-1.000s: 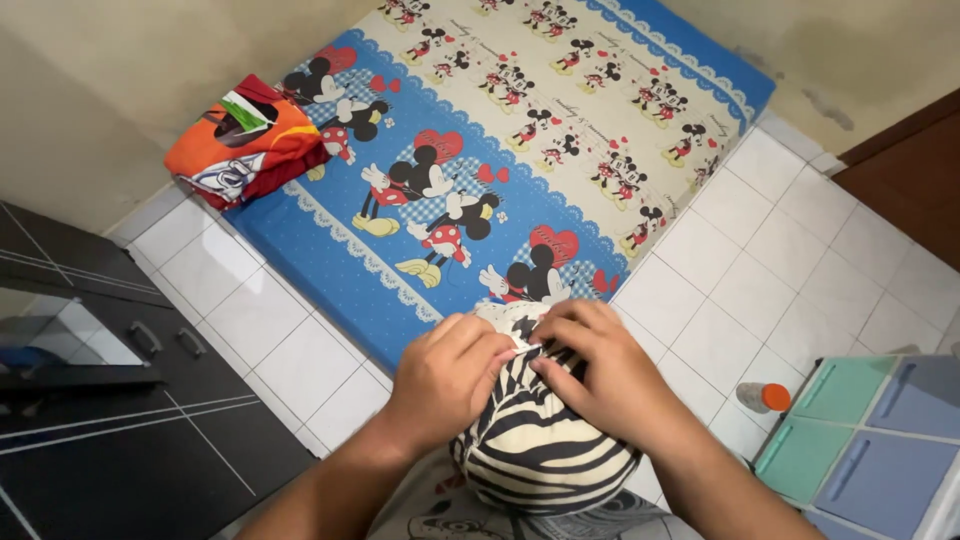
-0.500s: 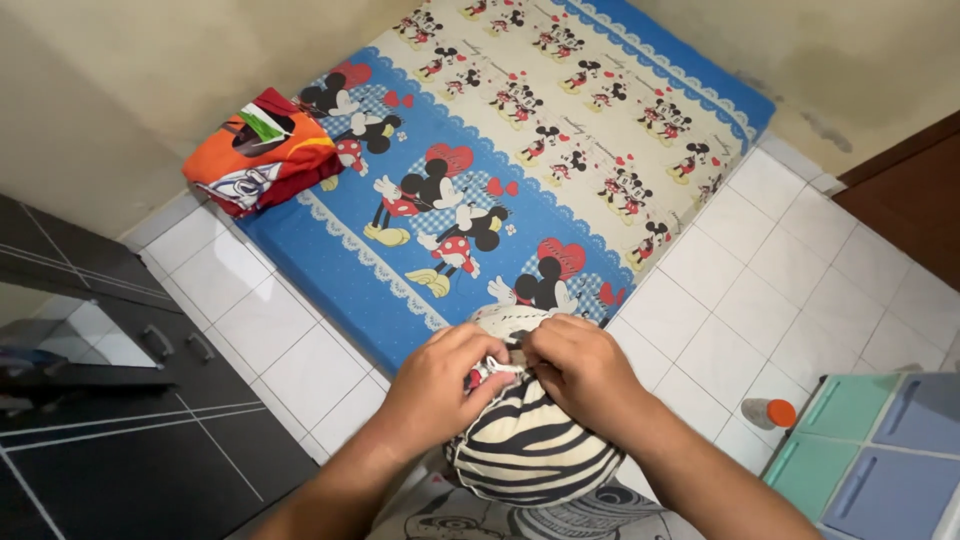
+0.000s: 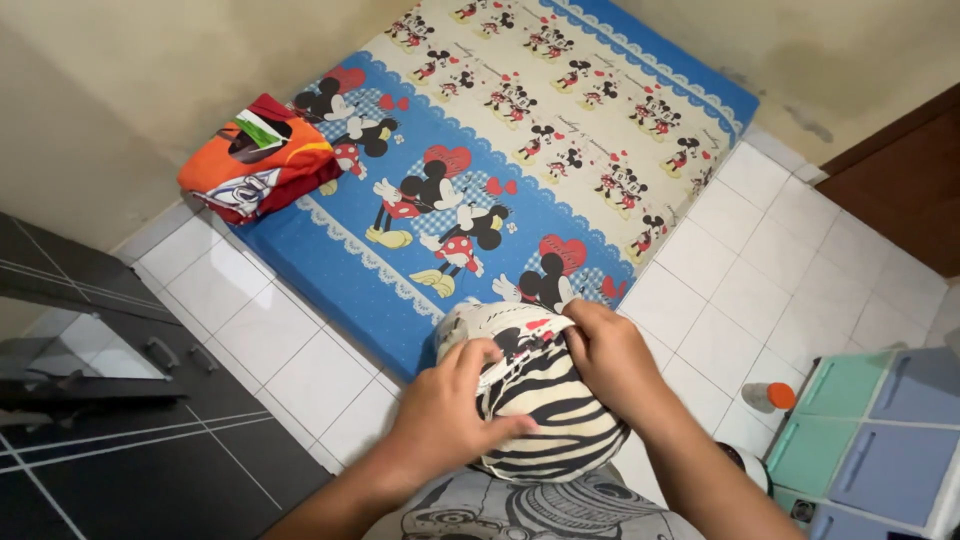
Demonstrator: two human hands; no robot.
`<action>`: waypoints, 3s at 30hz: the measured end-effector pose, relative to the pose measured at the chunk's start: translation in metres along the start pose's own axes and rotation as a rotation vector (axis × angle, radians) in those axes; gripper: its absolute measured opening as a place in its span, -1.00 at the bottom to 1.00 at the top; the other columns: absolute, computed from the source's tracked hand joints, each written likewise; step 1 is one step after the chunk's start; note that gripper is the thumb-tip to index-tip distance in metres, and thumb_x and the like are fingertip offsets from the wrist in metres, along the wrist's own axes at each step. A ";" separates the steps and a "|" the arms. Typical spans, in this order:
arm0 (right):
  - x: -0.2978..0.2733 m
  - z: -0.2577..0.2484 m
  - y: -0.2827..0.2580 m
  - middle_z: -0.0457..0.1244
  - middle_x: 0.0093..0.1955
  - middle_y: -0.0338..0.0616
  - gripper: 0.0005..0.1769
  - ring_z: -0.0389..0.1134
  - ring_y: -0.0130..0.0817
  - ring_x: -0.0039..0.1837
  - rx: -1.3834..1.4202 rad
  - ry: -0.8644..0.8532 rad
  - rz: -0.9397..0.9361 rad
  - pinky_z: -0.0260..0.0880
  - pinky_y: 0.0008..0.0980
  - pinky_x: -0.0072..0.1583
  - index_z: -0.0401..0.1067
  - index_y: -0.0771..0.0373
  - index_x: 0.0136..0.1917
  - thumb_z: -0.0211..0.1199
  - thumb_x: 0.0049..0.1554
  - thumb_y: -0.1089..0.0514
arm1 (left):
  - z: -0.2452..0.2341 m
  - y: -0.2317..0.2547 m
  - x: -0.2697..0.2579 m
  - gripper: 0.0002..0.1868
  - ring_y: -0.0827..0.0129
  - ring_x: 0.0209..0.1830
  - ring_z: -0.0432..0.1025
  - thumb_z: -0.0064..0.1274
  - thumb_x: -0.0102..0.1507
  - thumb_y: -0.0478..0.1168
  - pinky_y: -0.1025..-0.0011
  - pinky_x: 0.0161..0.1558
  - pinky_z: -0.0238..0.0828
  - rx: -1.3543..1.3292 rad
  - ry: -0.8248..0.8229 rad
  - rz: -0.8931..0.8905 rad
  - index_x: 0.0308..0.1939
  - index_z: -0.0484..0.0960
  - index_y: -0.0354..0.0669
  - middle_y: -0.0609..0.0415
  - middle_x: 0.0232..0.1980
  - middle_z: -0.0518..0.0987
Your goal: The person folds a striped garment and places it into a blue drawstring bag, then ties the bag closed. The person then moves to a different area and opens a zebra-striped bag, removes a folded cloth, and places it into the blue bag before tying it again.
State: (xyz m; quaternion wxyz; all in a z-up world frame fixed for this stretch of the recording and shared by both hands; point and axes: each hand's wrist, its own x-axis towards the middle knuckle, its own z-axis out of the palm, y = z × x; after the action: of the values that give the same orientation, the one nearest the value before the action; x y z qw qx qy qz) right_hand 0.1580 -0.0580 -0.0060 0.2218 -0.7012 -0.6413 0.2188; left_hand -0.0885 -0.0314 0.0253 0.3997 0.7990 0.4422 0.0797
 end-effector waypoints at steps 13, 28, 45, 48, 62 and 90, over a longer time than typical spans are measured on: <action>-0.012 0.021 0.020 0.30 -0.08 -0.24 -0.64 0.35 -0.21 0.06 -0.059 0.170 -0.021 0.37 -0.26 0.06 0.52 0.07 -0.02 0.20 -0.05 0.40 | -0.031 -0.015 -0.005 -0.69 0.45 -0.22 0.61 0.05 0.38 -0.09 0.65 -0.43 0.78 0.038 -0.220 -0.168 0.16 0.45 -0.06 0.13 -0.05 0.65; -0.029 0.031 -0.011 0.45 -0.30 0.18 -0.64 0.42 -0.23 -0.48 0.534 -0.071 0.366 0.46 -0.34 -0.31 0.38 0.26 0.25 0.23 0.17 0.30 | -0.029 -0.071 0.025 -0.71 -0.22 -0.04 0.57 0.28 0.11 -0.31 0.13 -0.10 0.51 -0.261 0.206 0.050 -0.11 0.61 -0.01 -0.20 -0.19 0.71; -0.005 0.047 -0.031 0.40 0.04 0.24 -0.46 0.40 0.29 0.13 0.144 -0.247 -0.308 0.38 0.12 0.18 0.41 0.37 0.27 0.39 0.02 0.24 | 0.000 -0.029 0.030 -0.56 -0.06 0.04 0.54 0.25 0.07 -0.29 0.15 0.04 0.48 -0.063 0.098 0.274 0.02 0.55 0.04 -0.03 -0.11 0.65; -0.007 0.056 0.006 0.43 0.06 0.13 -0.54 0.42 0.21 0.16 0.215 -0.188 -0.272 0.40 0.03 0.23 0.49 0.27 0.24 0.26 0.04 0.34 | 0.017 -0.042 0.022 -0.39 -0.11 0.11 0.52 0.35 0.05 -0.23 0.09 0.10 0.46 -0.134 0.182 0.196 0.17 0.51 0.04 -0.08 0.03 0.63; 0.013 0.012 0.059 0.34 -0.31 0.00 -0.68 0.24 -0.37 -0.22 0.621 0.276 -0.046 0.34 -0.32 -0.12 0.52 0.20 -0.03 0.27 -0.04 0.48 | 0.092 0.017 0.053 -0.79 -0.36 -0.15 0.49 -0.15 0.41 -0.24 0.03 -0.16 0.46 -0.411 0.654 0.052 -0.03 0.57 -0.26 -0.30 -0.29 0.55; -0.022 -0.057 0.107 0.44 -0.17 -0.21 -0.92 0.32 -0.17 -0.05 0.648 0.012 -0.727 0.25 -0.23 0.09 0.67 0.17 -0.10 0.40 0.13 0.19 | 0.165 0.058 0.039 -0.72 -0.08 0.12 0.48 0.13 0.21 -0.19 0.06 0.13 0.42 -0.191 0.590 0.188 -0.01 0.52 -0.05 -0.03 0.06 0.55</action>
State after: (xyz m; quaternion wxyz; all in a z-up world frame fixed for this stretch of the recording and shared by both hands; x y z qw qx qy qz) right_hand 0.2755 -0.0904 -0.0227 0.4945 -0.3278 -0.7424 0.3113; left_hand 0.0513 -0.1117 -0.0524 0.3181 0.7378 0.4537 0.3855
